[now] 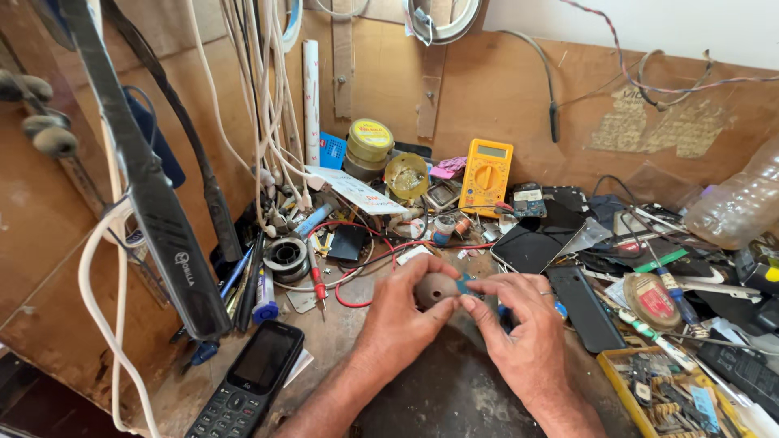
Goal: The person works at a cluttered electronics repair bench, holding a small circuit board steady with one hand while touching its components with a soldering iron held in the other hand. They reposition the board and the iron repeatedly, at one point reaching for a small container, and continue soldering different spots on the board through the clip.
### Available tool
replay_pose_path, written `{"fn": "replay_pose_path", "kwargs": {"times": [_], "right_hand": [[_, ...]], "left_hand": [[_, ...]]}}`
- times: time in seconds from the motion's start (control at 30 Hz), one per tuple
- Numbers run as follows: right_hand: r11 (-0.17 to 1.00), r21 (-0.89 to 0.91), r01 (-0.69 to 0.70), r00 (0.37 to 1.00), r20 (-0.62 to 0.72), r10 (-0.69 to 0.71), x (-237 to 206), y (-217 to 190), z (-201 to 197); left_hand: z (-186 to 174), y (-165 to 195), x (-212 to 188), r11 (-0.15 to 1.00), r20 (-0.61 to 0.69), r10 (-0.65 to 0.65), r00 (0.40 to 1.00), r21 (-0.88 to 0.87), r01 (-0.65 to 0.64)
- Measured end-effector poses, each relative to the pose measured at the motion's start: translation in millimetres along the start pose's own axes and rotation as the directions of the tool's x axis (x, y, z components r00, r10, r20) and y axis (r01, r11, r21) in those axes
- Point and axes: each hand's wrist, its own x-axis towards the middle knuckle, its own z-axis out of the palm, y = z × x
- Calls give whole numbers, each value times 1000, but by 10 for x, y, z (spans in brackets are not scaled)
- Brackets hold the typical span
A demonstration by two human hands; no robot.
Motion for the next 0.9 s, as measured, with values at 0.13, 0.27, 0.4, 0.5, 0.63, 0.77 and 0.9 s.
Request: {"fn": "replay_pose_path", "kwargs": {"times": [0.13, 0.27, 0.4, 0.5, 0.63, 0.77, 0.9], "right_hand": [[986, 22, -163, 986, 39, 162, -20, 84, 45], [987, 12, -160, 986, 42, 160, -58, 166, 72], [982, 7, -190, 980, 55, 189, -81, 189, 94], [988, -21, -155, 988, 17, 156, -79, 170, 94], [957, -83, -279, 960, 0, 280, -60, 130, 41], [978, -110, -175, 978, 99, 186, -18, 118, 16], [990, -138, 30, 974, 226, 2, 33, 184, 70]], "left_hand": [[-20, 101, -27, 995, 38, -92, 995, 52, 90], [-39, 166, -26, 998, 50, -42, 998, 39, 40], [-40, 198, -49, 993, 77, -112, 991, 45, 108], [-11, 192, -44, 994, 43, -113, 993, -4, 113], [-43, 137, -28, 994, -108, -105, 989, 3, 106], [-106, 78, -4, 995, -236, 0, 972, 95, 23], [-139, 52, 0, 990, -233, -50, 971, 115, 78]]}}
